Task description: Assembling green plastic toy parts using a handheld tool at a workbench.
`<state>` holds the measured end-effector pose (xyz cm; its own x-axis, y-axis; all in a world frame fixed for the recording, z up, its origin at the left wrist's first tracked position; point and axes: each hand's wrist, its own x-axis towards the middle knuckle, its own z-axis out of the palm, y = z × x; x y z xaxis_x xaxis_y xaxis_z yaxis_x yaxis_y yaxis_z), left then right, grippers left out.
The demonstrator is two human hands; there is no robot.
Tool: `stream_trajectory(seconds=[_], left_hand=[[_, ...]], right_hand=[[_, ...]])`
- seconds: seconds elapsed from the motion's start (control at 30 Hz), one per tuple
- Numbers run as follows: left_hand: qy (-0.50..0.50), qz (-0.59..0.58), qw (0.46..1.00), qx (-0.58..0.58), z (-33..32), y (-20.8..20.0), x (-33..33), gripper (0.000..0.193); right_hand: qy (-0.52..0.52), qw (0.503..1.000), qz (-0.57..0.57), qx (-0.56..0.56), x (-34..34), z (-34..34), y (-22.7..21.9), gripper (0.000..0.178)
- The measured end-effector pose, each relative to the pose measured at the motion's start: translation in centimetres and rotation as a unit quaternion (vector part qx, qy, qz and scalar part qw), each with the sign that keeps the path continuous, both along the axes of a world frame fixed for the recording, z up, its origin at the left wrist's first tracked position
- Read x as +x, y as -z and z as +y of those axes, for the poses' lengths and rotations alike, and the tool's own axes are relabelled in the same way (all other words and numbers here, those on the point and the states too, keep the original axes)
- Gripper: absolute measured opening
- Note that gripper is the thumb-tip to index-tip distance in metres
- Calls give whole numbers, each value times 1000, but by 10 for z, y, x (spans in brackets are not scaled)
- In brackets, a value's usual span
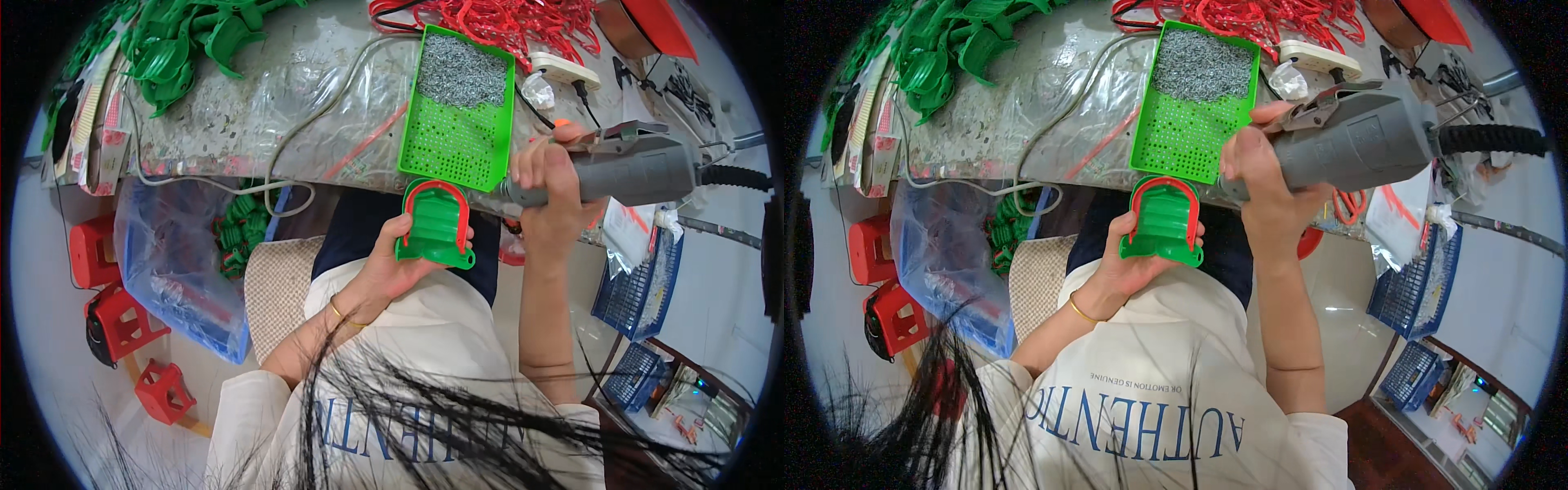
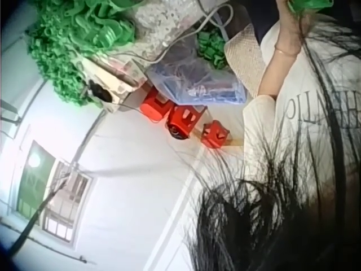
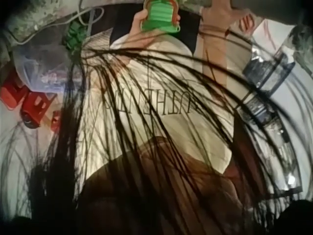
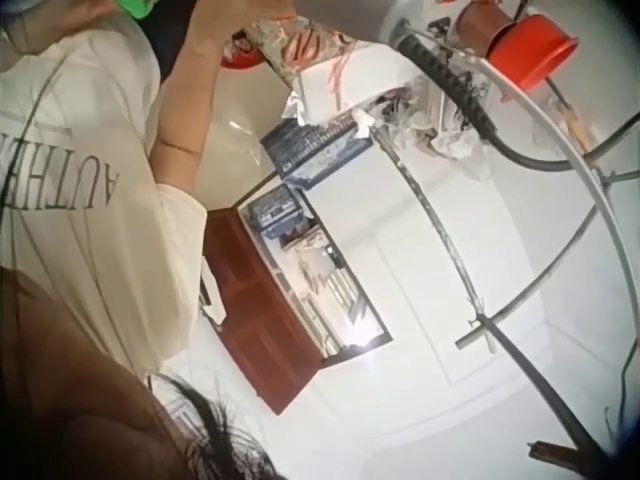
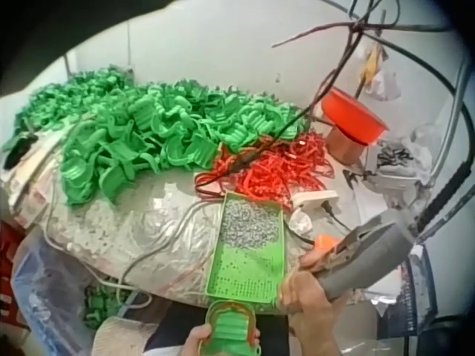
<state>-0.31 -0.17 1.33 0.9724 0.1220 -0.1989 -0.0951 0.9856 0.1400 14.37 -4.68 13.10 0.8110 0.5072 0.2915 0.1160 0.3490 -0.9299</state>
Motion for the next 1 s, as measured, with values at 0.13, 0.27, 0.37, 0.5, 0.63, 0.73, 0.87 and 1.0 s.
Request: stream_trajectory(seconds=[0.13, 0.27, 0.37, 0.5, 0.63, 0.73, 0.87, 1.0], left_hand=[[-10, -20, 1000, 7, 1, -7, 2, 71], [-21, 12, 1000, 12, 1, -13, 1, 70], [-19, 18, 1000, 14, 0, -15, 0, 70], [-15, 18, 1000, 12, 0, -14, 0, 69], [-23, 29, 999, 4, -1, -12, 2, 67], [-20, 17, 1000, 9, 0, -12, 2, 65], [-16, 10, 1000, 10, 3, -19, 2, 60], [-15, 50, 999, 9, 4, -38, 1, 55]], right_hand=[[-75, 997, 19, -14, -16, -18, -10, 19], [-87, 996, 16, -27, -30, -22, -11, 20], [-78, 996, 7, -41, -31, -24, -7, 19], [-79, 996, 11, -42, -29, -27, 0, 18], [-79, 995, 23, -47, -29, -26, 1, 18], [-82, 995, 18, -45, -30, -25, -2, 16], [-111, 994, 24, -3, -29, -25, -8, 17], [-108, 993, 9, 48, -29, -28, -8, 20]])
